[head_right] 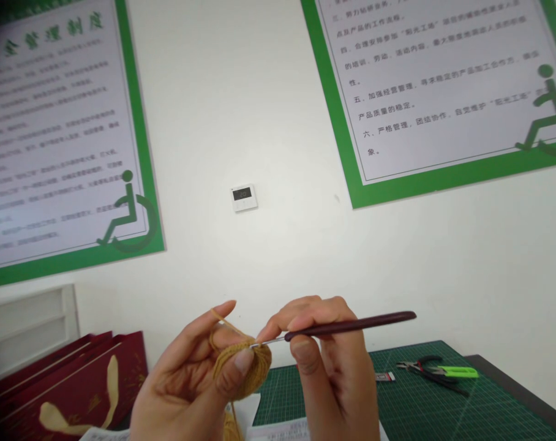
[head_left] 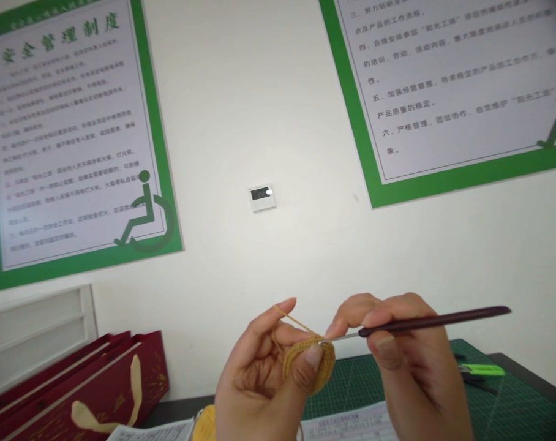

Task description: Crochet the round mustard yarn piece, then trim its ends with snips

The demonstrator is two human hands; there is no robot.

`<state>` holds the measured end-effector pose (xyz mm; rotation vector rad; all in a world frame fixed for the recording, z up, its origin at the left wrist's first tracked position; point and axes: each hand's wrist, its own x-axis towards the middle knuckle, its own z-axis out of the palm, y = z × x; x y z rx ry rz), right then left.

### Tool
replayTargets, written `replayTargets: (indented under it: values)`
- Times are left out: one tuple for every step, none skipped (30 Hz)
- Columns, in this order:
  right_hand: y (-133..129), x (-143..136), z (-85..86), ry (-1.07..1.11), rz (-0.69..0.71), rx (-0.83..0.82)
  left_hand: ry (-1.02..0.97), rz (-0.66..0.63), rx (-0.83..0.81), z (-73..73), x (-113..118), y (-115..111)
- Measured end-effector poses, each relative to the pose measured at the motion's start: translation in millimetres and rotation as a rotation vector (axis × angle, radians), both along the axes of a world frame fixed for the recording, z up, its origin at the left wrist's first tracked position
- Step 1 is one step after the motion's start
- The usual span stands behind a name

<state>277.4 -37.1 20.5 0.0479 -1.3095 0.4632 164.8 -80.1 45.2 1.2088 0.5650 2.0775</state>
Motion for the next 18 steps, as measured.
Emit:
replayTargets:
  values:
    - [-1.2, 0.7, 0.1, -0.006, -0.032, 0.024, 0.002, 0.007, -0.004, -0.4, 0.0, 0.0]
    - [-2.4, 1.3, 0.0, -0.008, -0.063, 0.049, 0.004, 0.013, -0.008, -0.7, 0.1, -0.1]
    - [-3.7, 1.6, -0.2, -0.01, -0.085, 0.066, 0.007, 0.019, -0.011, -1.0, 0.3, -0.5]
    - [-4.9, 1.7, -0.3, -0.007, -0.095, 0.073, 0.009, 0.022, -0.011, -1.0, 0.7, -1.0]
    - [-5.9, 1.5, -0.2, -0.001, -0.093, 0.067, 0.01, 0.02, -0.007, -0.8, 1.2, -1.6]
    - [-6.7, 1.1, 0.0, 0.007, -0.077, 0.049, 0.01, 0.015, 0.0, -0.3, 1.8, -2.3]
    - [-7.3, 0.6, 0.4, 0.018, -0.055, 0.028, 0.008, 0.009, 0.005, 0.2, 2.4, -3.1]
    - [-7.7, 0.0, 1.0, 0.03, -0.031, 0.006, 0.005, 0.003, 0.008, 0.9, 3.0, -3.7]
    - [-7.8, -0.5, 1.6, 0.042, -0.014, -0.011, 0.001, -0.003, 0.007, 1.5, 3.4, -4.2]
    - [-7.8, -1.0, 2.1, 0.053, -0.007, -0.019, -0.004, -0.008, 0.004, 2.0, 3.7, -4.6]
    - [-7.6, -1.3, 2.5, 0.055, -0.008, -0.022, -0.008, -0.011, 0.0, 2.3, 3.8, -4.7]
    - [-7.3, -1.6, 2.6, 0.05, -0.016, -0.019, -0.009, -0.014, -0.003, 2.3, 3.7, -4.7]
    - [-7.0, -1.7, 2.6, 0.043, -0.027, -0.012, -0.009, -0.015, -0.004, 2.2, 3.4, -4.6]
    - [-6.6, -1.7, 2.4, 0.033, -0.039, -0.006, -0.007, -0.015, -0.004, 2.0, 3.1, -4.4]
    - [-6.2, -1.7, 2.3, 0.025, -0.052, 0.003, -0.005, -0.012, -0.003, 1.7, 2.8, -4.2]
    - [-5.7, -1.5, 2.3, 0.023, -0.069, 0.015, -0.002, -0.005, -0.002, 1.3, 2.6, -4.0]
    - [-5.2, -1.1, 2.6, 0.024, -0.088, 0.027, -0.002, 0.002, -0.002, 1.1, 2.6, -3.8]
    - [-4.7, -0.6, 3.2, 0.021, -0.112, 0.046, -0.005, 0.009, -0.001, 0.9, 2.7, -3.7]
